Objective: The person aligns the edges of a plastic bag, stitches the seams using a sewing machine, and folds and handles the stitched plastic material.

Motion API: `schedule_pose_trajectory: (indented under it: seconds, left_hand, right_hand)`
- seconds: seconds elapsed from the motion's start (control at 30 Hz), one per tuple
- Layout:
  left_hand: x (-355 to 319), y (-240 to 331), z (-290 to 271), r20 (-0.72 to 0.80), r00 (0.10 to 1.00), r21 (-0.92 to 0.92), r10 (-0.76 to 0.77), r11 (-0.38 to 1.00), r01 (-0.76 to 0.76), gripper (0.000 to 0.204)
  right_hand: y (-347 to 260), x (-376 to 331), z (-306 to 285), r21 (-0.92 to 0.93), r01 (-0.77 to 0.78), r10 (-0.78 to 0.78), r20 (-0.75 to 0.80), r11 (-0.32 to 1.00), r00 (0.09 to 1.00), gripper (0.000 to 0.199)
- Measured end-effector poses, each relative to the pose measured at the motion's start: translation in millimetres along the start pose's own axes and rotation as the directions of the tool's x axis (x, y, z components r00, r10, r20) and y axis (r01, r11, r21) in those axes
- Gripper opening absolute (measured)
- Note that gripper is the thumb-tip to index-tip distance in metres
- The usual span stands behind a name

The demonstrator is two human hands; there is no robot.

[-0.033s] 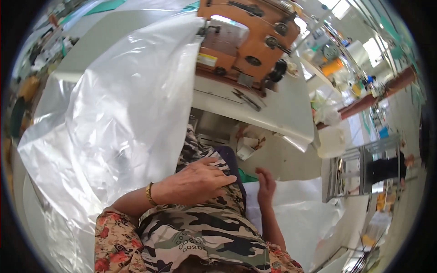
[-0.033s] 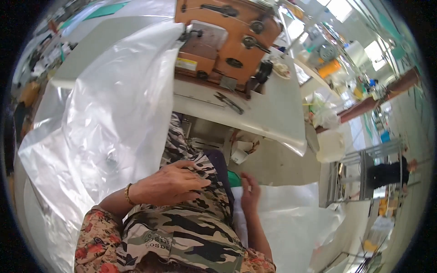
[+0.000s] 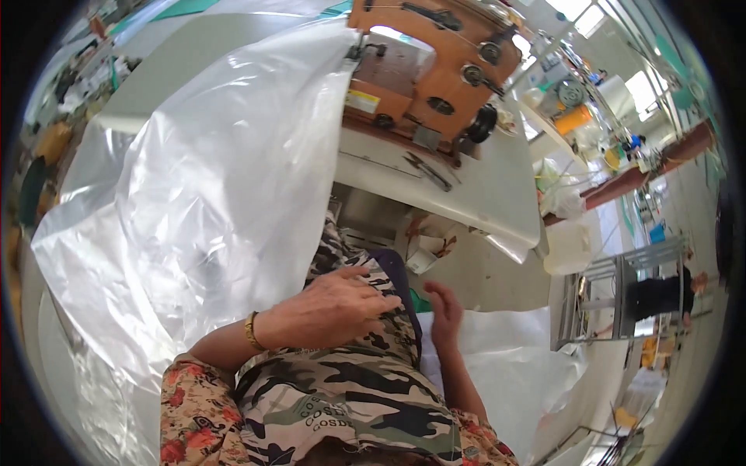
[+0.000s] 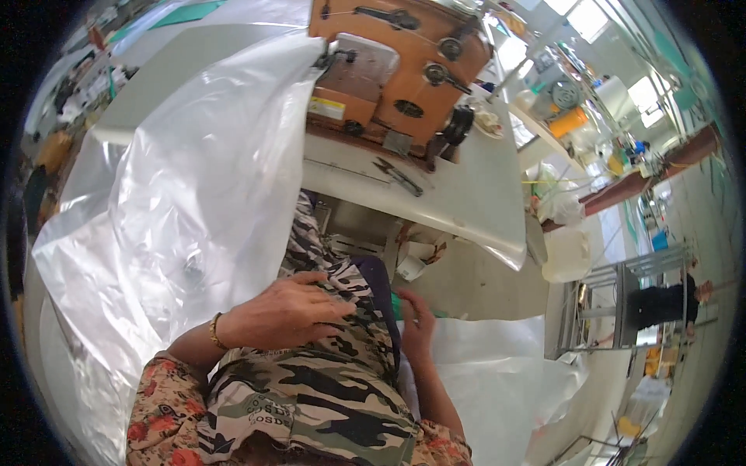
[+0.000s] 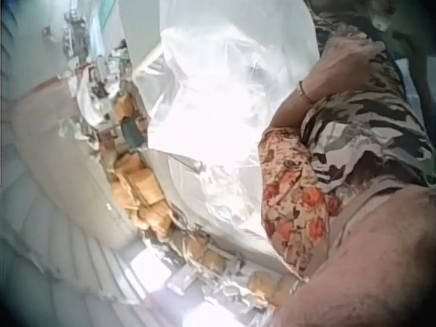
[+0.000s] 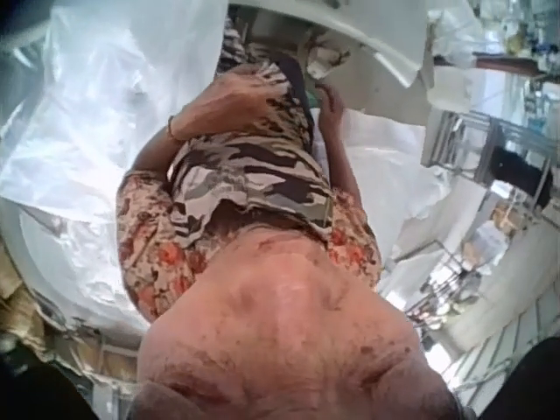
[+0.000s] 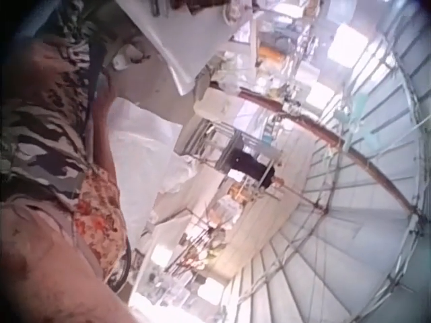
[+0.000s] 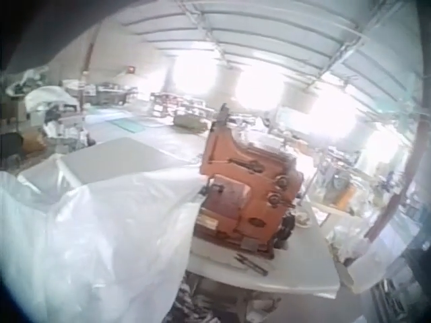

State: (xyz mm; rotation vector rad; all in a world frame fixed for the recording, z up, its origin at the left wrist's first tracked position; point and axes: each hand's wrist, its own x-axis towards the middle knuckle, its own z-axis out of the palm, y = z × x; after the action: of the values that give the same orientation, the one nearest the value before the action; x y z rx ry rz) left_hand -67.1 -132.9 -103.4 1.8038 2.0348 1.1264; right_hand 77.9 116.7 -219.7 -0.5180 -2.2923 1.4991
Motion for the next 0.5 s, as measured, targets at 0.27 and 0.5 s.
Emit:
schedule_pose_trajectory:
  seconds: [0.27, 0.5]
  left_hand:
    - [-62.4, -1.1, -18.4, -0.552, 0.751, -0.063, -0.364, 0.916, 0.397, 0.036]
    - [-75.6, -37.2, -18.8, -0.659, 0.670, 0.023, -0.341, 0.882, 0.471, 0.047]
  right_hand:
    - [-48.9, 37.1, 156.4, 0.371, -0.111, -0.017, 0.324, 0.922, 0.946, 0.055]
    - [-58.9, 38.4, 217.0, 0.569, -0.085, -0.116, 0.308, 0.818, 0.944, 0.046]
